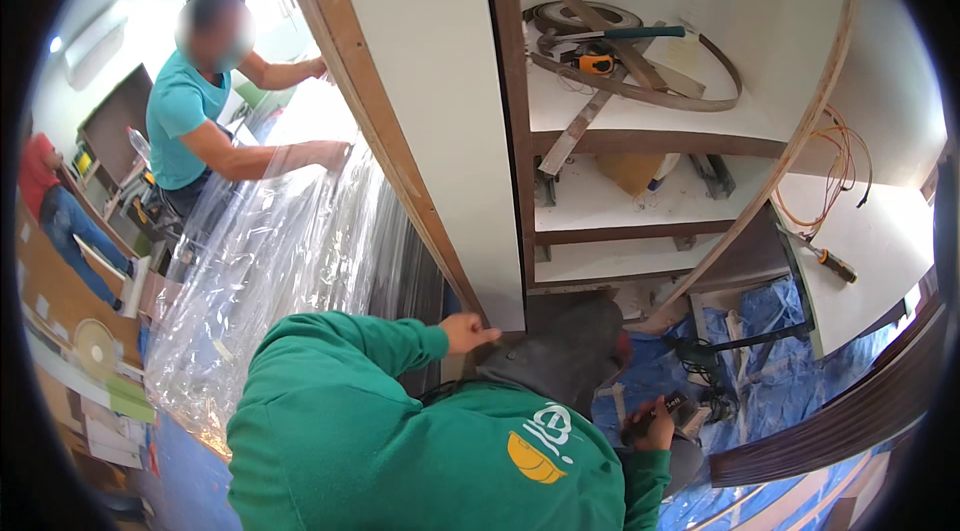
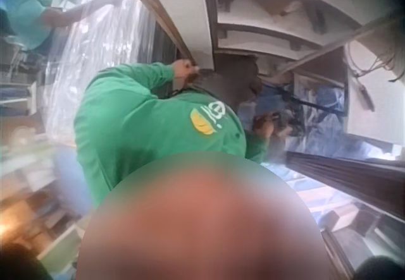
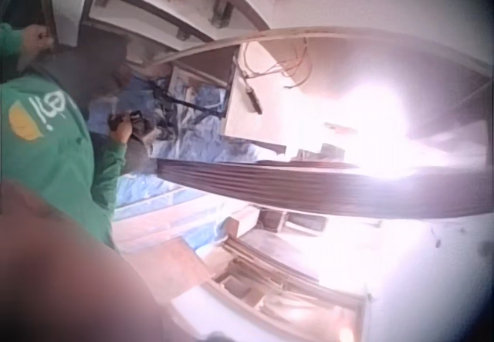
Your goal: The person applies edge banding to the edges of a wooden cabinet using a small ironing tool and a scraper. They press the banding onto the edge, smooth it with the tool, and trim excess material.
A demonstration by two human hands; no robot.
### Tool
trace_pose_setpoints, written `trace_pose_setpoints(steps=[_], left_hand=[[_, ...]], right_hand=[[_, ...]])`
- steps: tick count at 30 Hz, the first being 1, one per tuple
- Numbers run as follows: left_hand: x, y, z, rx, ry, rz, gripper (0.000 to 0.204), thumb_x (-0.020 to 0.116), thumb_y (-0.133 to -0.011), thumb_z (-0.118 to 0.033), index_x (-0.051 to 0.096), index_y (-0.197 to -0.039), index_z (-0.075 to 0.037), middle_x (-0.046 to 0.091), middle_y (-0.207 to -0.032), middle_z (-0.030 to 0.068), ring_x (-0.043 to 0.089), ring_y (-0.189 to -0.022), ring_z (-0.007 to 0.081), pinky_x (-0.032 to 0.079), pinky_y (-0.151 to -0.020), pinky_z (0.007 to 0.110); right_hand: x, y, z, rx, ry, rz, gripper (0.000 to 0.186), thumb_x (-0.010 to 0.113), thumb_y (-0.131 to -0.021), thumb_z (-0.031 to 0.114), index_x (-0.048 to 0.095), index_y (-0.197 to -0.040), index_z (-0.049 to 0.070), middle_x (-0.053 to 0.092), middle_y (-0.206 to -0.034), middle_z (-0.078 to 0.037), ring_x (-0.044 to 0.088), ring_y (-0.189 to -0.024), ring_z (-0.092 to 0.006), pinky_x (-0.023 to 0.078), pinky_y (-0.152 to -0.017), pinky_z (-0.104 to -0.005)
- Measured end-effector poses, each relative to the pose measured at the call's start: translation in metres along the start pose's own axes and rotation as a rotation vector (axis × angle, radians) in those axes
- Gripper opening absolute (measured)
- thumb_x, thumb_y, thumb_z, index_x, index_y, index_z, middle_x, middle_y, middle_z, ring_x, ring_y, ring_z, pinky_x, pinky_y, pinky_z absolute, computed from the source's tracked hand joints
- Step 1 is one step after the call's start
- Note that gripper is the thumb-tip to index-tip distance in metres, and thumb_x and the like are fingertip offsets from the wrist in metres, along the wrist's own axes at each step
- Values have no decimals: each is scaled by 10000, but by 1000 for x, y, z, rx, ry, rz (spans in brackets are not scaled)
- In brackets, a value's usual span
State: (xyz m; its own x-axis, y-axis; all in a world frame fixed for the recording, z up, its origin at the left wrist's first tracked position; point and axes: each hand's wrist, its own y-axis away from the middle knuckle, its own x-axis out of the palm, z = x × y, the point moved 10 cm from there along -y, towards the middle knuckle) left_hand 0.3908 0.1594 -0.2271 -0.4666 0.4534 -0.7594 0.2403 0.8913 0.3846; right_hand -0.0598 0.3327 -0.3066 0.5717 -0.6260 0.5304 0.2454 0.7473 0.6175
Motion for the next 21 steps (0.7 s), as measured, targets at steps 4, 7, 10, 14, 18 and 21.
trace_pose_setpoints(steps=[4,7,10,14,18,21], left_hand=[[47,45,97,-359,191,180,764,475,-915,-727,724,-1009,-11,712,-1002,177,672,-928,318,503,-846,440],[79,67,141,-617,264,281,797,449,-931,-720,711,-1103,13,715,-1086,181,670,-1014,316,481,-910,454],[115,92,173,-897,418,351,703,437,-975,-645,655,-1249,-35,679,-1200,176,643,-1096,293,461,-962,456],[165,96,181,-693,766,712,628,466,-1009,-514,535,-1387,-16,634,-1294,179,607,-1176,301,442,-1027,421],[167,72,195,72,164,722,599,481,-1008,-448,488,-1420,-14,599,-1341,197,586,-1221,328,430,-1058,421],[168,64,201,75,143,573,575,480,-1002,-425,492,-1412,-22,584,-1354,217,584,-1231,351,439,-1053,430]], right_hand=[[-22,-19,-8,-40,279,-104,363,623,-975,308,578,-788,0,544,-638,-91,545,-516,-225,488,-535,-396],[-23,-33,-5,-75,467,-54,363,655,-944,277,582,-761,-28,561,-616,-96,553,-487,-217,475,-495,-369],[-32,-41,-5,-80,476,-63,356,668,-926,261,586,-753,-40,558,-587,-95,547,-461,-214,456,-463,-356],[-39,-41,-4,-103,472,-69,341,671,-923,249,587,-754,-35,539,-566,-85,540,-452,-209,444,-450,-349],[-42,-39,-3,-86,446,-111,336,670,-927,248,581,-766,-33,539,-590,-82,532,-455,-202,431,-441,-347],[-41,-37,-5,-82,444,-116,325,666,-934,242,574,-780,-30,546,-622,-87,527,-459,-197,418,-436,-343]])
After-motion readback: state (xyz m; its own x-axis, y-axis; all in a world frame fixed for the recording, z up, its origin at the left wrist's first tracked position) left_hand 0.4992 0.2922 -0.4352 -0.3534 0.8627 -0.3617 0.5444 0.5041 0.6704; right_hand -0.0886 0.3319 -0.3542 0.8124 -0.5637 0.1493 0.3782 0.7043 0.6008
